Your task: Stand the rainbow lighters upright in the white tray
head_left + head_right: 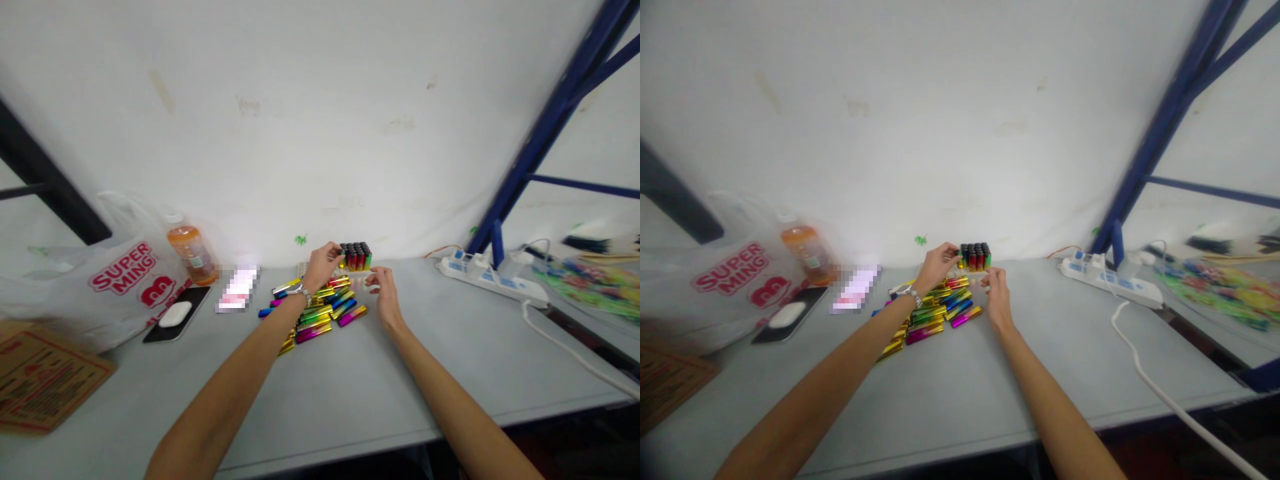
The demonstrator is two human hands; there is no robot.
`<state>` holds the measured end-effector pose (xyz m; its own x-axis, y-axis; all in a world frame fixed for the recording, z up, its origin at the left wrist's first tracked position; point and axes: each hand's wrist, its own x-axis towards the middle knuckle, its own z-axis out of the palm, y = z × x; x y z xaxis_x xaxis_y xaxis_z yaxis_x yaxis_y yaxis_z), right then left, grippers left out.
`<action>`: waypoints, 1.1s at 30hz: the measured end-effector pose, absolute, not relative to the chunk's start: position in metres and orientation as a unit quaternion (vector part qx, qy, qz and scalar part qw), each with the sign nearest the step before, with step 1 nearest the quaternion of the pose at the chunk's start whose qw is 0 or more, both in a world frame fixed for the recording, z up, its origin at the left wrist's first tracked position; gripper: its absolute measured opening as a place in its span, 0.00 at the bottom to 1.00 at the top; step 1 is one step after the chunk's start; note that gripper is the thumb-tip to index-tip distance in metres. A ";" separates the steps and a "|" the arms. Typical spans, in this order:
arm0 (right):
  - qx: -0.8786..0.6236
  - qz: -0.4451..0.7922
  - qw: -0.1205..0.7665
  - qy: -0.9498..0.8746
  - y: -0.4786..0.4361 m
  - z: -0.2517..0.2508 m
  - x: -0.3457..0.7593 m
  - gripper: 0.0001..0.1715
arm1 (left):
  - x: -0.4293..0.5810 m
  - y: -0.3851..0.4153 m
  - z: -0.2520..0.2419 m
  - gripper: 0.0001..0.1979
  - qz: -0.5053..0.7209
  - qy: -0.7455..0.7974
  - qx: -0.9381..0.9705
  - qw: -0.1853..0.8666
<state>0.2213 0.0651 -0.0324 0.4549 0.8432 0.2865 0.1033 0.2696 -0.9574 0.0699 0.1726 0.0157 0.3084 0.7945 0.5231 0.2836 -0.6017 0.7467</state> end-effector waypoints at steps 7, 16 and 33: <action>-0.538 0.292 0.634 -0.473 0.064 -0.033 0.218 0.26 | 0.084 0.192 0.003 0.06 0.437 0.361 0.775 0.279; -0.555 0.285 0.611 -0.487 0.064 -0.032 0.220 0.26 | 0.086 0.200 -0.001 0.11 0.401 0.376 0.799 0.244; -0.537 0.079 0.273 -0.794 0.023 -0.016 0.216 0.15 | 0.067 0.157 0.021 0.25 0.271 0.355 0.892 -0.072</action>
<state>0.2156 0.0226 -0.0161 -0.2732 0.8964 0.3491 0.8103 0.4100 -0.4188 0.0673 0.1567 0.0211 0.6016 0.5940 0.5341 0.6715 -0.7382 0.0645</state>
